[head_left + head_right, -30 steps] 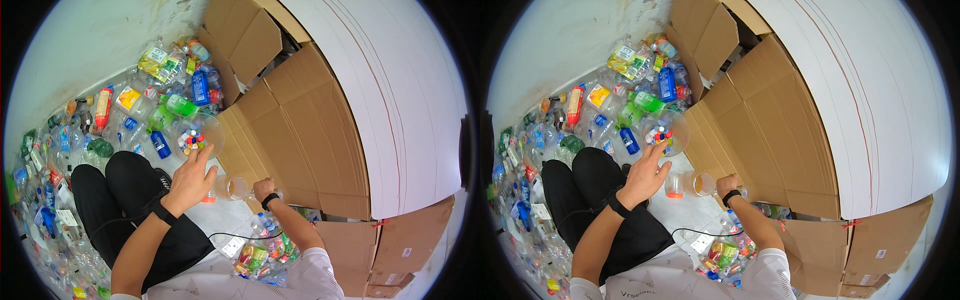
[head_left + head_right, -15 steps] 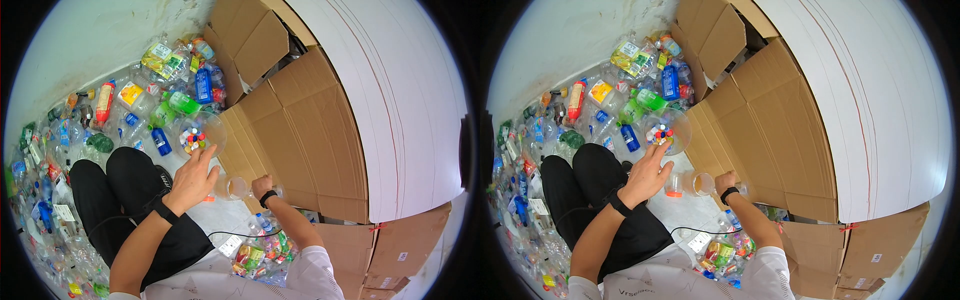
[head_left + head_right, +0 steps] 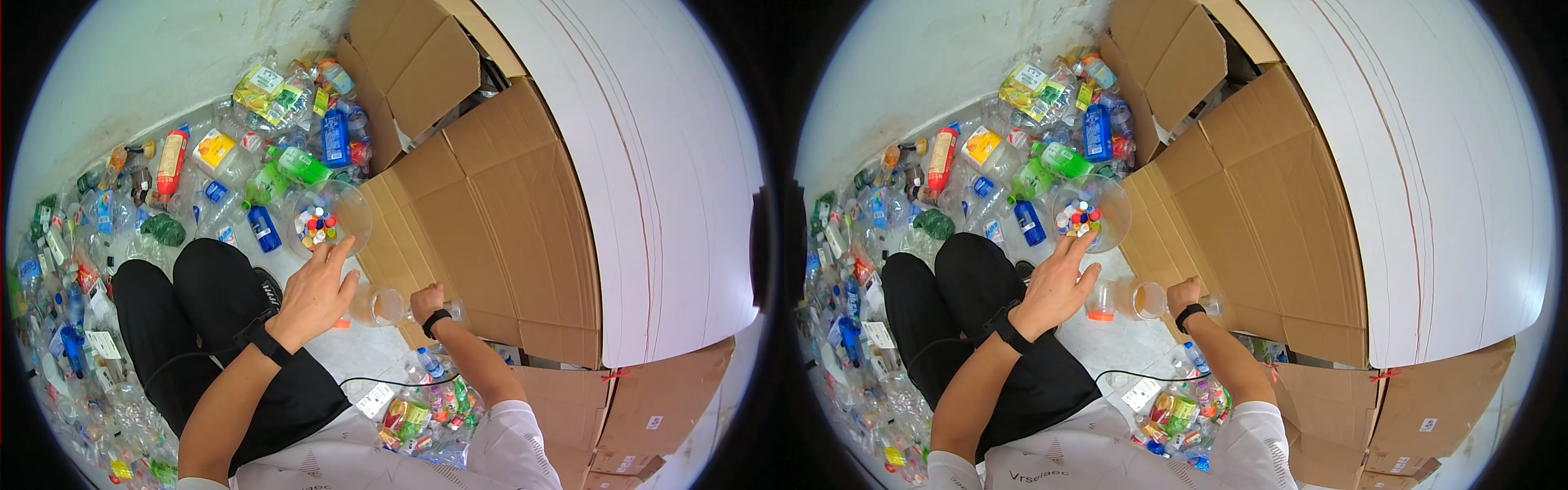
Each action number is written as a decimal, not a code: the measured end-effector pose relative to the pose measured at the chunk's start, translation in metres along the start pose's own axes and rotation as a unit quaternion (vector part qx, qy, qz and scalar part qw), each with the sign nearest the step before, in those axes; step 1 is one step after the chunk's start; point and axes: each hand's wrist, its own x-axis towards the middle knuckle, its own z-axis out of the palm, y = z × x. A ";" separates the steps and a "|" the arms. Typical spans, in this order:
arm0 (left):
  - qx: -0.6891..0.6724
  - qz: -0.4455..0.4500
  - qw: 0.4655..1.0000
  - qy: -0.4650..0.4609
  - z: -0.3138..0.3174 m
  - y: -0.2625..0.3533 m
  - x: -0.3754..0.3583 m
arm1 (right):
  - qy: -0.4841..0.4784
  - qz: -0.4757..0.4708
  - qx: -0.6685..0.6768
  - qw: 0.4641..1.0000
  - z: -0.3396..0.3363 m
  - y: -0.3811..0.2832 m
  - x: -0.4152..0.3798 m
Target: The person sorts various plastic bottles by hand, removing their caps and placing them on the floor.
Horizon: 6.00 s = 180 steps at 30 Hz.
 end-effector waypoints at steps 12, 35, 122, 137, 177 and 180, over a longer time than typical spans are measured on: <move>-0.007 -0.001 1.000 0.002 -0.001 -0.002 -0.001 | -0.019 -0.014 -0.044 0.999 0.004 -0.015 0.015; 0.001 0.012 1.000 0.022 -0.003 -0.009 -0.004 | -0.035 0.008 -0.011 0.999 0.020 -0.027 0.014; -0.121 -0.029 0.976 0.181 -0.152 0.040 -0.094 | 0.276 -0.068 0.683 0.673 -0.178 0.006 0.003; 0.003 -0.190 0.898 0.396 -0.265 -0.058 -0.188 | 0.093 0.051 0.708 0.698 0.059 -0.059 -0.073; 0.660 -0.201 0.705 -0.167 -0.347 -0.562 0.040 | -0.263 0.135 0.532 0.794 0.164 -0.032 -0.177; 0.645 -0.236 0.699 -0.198 -0.353 -0.550 0.036 | -0.247 0.127 0.536 0.797 0.163 -0.035 -0.167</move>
